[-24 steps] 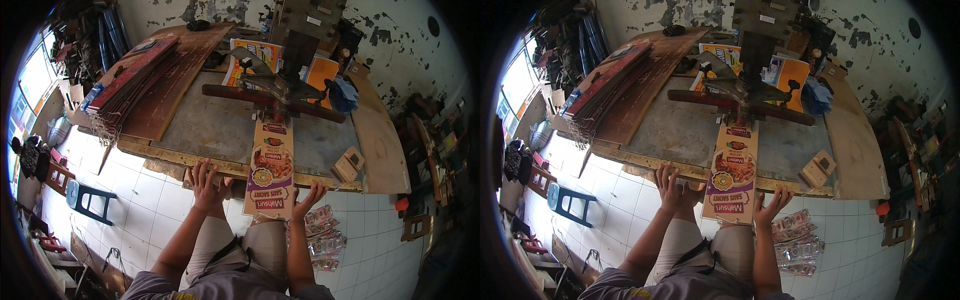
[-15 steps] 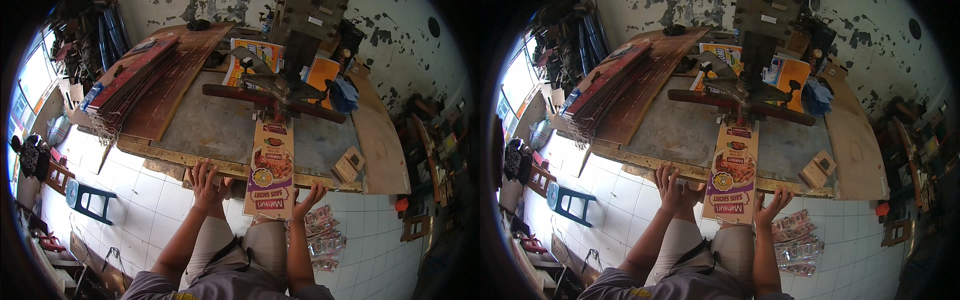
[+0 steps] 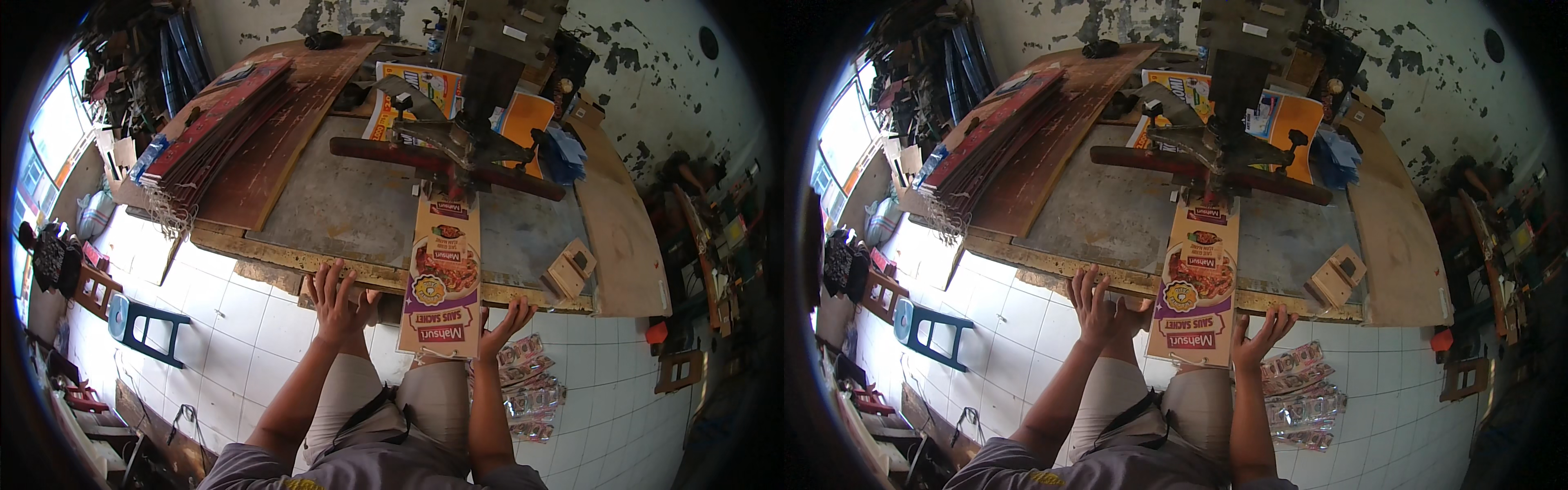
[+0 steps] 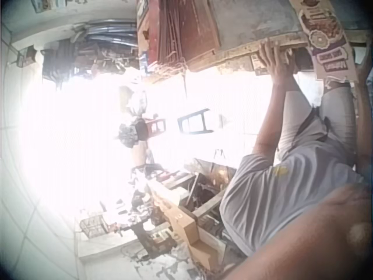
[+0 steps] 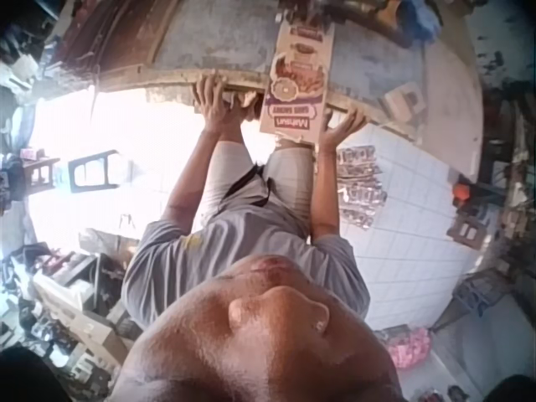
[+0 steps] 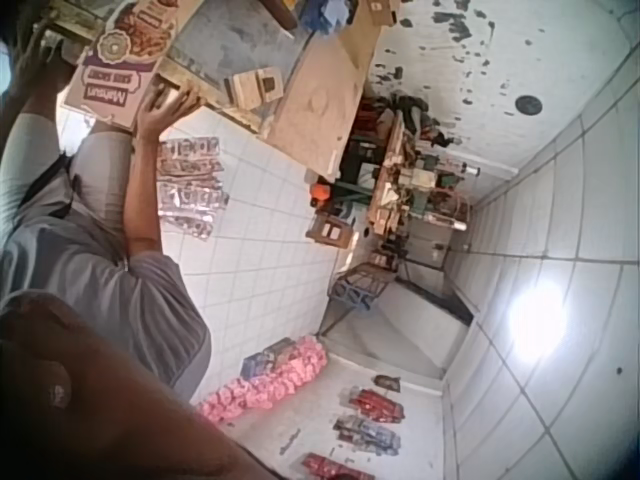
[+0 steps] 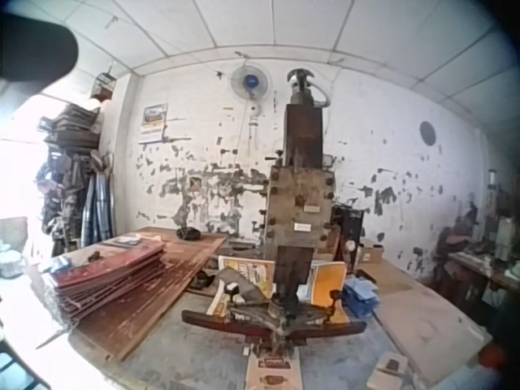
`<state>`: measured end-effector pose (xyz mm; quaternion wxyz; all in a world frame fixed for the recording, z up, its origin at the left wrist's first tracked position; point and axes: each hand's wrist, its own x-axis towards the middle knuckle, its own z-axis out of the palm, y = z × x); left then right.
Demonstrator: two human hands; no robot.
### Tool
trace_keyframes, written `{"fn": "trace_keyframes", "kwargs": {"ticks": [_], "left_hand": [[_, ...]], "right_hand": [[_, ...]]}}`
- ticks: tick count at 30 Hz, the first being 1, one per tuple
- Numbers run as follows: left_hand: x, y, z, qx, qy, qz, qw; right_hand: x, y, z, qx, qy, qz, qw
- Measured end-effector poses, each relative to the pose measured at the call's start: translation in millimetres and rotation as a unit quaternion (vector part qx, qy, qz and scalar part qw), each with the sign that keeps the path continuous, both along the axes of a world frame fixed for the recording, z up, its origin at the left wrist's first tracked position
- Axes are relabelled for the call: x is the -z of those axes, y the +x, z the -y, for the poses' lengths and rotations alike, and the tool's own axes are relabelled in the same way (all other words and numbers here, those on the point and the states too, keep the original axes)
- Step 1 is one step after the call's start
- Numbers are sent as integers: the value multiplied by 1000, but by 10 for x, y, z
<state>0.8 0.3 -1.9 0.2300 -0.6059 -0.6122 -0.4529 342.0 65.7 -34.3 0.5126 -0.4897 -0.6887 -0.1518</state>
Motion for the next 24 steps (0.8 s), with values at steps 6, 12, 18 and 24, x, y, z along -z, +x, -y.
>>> {"fn": "trace_keyframes", "kwargs": {"ticks": [6, 12, 18, 24], "left_hand": [[-33, 8, 12, 1, -4, 1, 1000], [-45, -10, 16, 8, -12, 2, 1000], [-59, -15, 49, 13, -35, -5, 999], [-51, -18, 44, 3, -33, -14, 999]], "right_hand": [[9, -5, -2, -1, 1, -3, 1000], [-6, -33, -6, -5, 3, -5, 1000], [-15, -32, -10, -7, 7, -4, 1000], [-10, -25, -16, -2, 8, 1, 1000]]}}
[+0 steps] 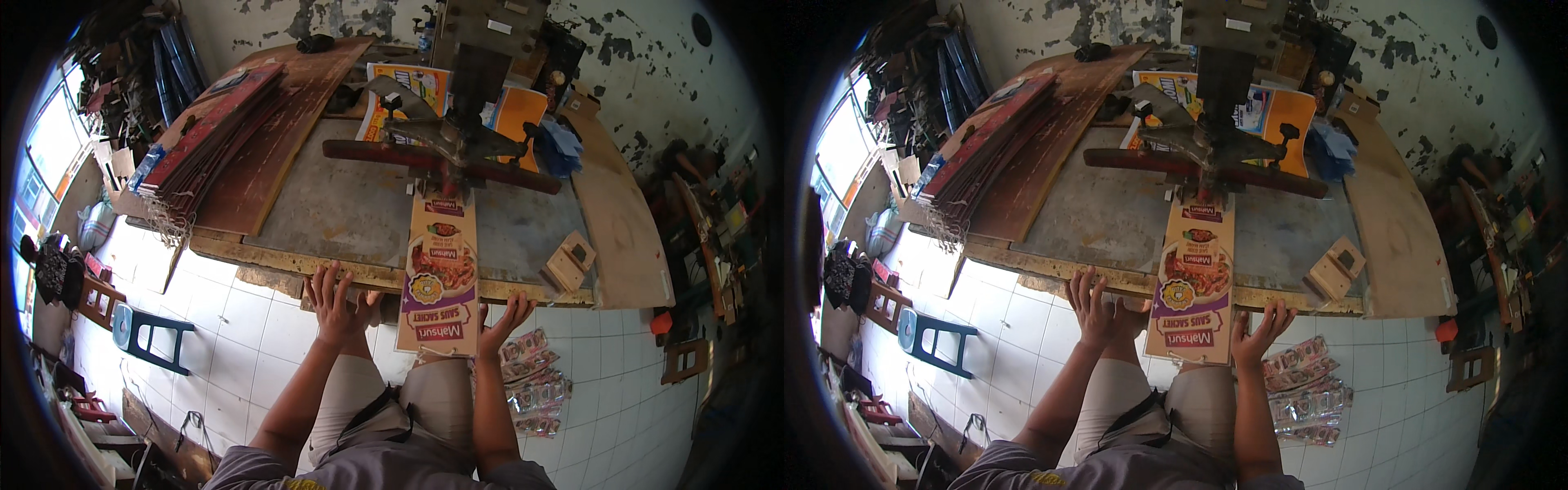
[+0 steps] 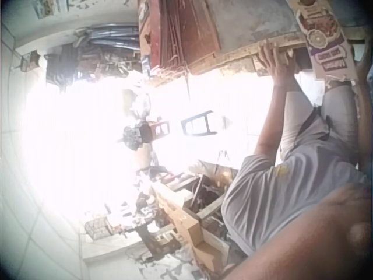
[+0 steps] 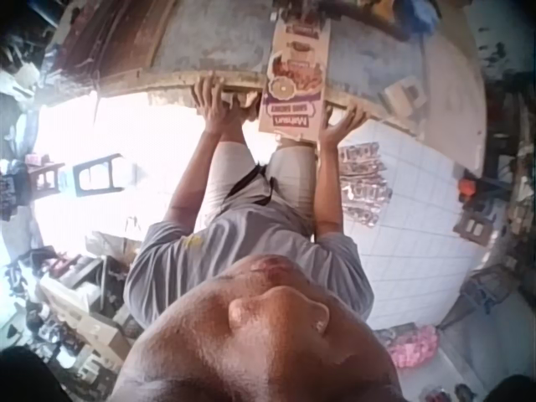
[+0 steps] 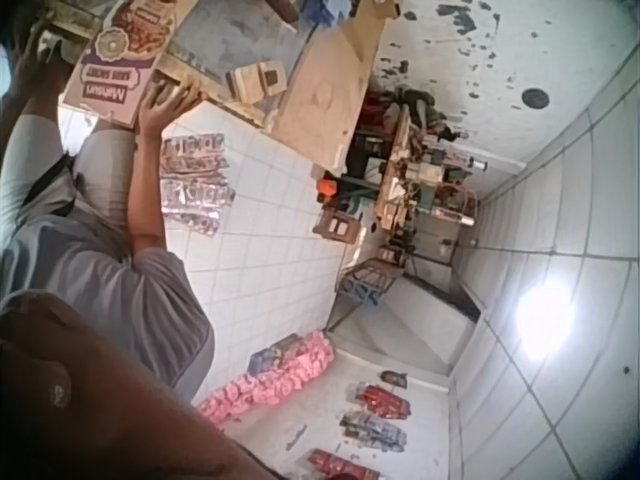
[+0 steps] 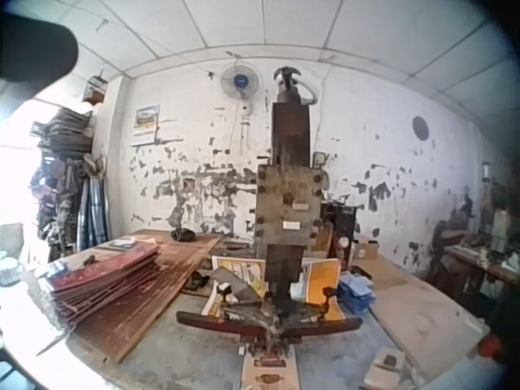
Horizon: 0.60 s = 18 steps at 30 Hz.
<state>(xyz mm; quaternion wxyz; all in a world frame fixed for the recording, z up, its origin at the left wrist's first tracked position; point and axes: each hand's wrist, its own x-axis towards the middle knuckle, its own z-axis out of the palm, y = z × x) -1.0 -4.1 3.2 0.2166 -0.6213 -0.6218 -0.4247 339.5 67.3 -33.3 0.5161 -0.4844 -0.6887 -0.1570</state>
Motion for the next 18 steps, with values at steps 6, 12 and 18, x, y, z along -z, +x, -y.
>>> {"fn": "trace_keyframes", "kwargs": {"ticks": [6, 12, 18], "left_hand": [[14, -3, -2, 13, 11, 9, 1000], [36, 12, -25, 3, 20, 12, 1000], [70, -1, -30, -1, 31, 18, 999]], "right_hand": [[-1, -7, 16, -2, -2, -5, 1000], [65, 30, 3, 3, -12, -9, 1000], [22, 31, 12, 9, -15, -2, 1000]]}}
